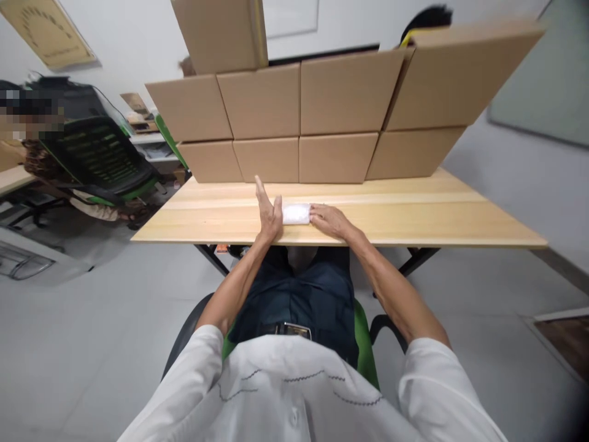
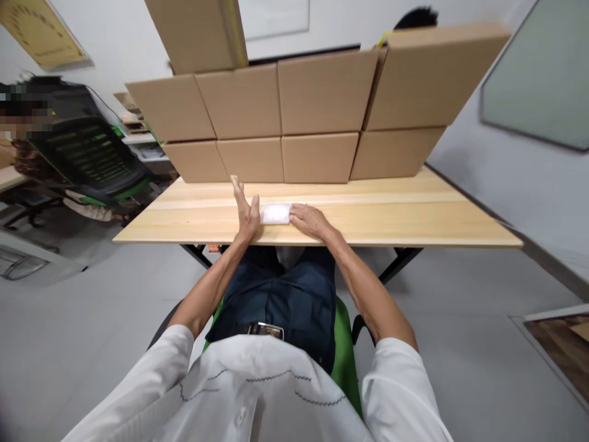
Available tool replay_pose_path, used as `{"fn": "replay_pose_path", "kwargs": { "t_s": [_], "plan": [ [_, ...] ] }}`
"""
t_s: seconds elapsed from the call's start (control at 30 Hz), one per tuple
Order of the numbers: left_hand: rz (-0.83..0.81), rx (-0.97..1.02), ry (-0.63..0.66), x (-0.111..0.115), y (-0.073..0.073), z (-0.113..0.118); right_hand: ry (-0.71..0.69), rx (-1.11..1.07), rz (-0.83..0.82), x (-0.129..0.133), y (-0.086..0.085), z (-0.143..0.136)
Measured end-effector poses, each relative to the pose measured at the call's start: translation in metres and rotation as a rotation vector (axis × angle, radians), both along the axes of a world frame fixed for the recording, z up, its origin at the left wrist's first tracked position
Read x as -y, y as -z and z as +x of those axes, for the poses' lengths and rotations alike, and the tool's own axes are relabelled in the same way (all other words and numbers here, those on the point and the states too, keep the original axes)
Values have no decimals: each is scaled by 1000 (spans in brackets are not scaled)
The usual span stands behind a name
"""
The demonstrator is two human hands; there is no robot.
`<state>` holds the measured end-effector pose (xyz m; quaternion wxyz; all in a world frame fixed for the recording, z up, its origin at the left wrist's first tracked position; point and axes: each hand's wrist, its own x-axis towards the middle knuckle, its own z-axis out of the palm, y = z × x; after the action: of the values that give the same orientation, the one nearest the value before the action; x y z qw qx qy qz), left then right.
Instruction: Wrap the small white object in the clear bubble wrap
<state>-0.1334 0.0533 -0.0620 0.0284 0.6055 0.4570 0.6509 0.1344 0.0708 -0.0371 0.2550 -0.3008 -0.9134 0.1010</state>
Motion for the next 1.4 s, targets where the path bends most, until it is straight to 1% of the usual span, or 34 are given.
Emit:
{"fn": "replay_pose_path", "kwargs": {
  "t_s": [0.13, 0.3, 0.37, 0.53, 0.6, 0.8, 0.87, 0.97, 1.13, 1.23, 1.4],
  "plan": [
    [-15, 147, -27, -2, -8, -5, 18, -26, -27, -2, 2, 1],
    [-14, 131, -35, 3, -22, -3, 9, -52, -5, 0, 0, 2],
    [-15, 134, -26, 3, -23, -2, 8, -51, 0, 1, -2, 2],
    [6, 167, -9, -5, -16, -5, 1, -38, 15, 2, -4, 2],
    [22, 178, -4, -6, -17, -5, -3, -24, 27, 1, -3, 3],
    [-47, 208, 2, 7, -33, 4, -24, -26, 34, 0, -3, 3],
    [-57, 174, -5, 9, -35, 4, -20, -31, 30, -1, -2, 3],
    [-51, 88, -6, 7, -29, 2, -13, -32, 25, 0, -2, 3],
    [-72, -68, 124, 0, -12, 1, -25, -38, 9, 2, -4, 3],
    [-77, -159, 172, -1, -9, 2, -13, -44, -3, 3, -4, 2],
    [-131, -311, 229, -4, -8, -1, 23, -63, -21, 4, -3, 1]
  ]
}}
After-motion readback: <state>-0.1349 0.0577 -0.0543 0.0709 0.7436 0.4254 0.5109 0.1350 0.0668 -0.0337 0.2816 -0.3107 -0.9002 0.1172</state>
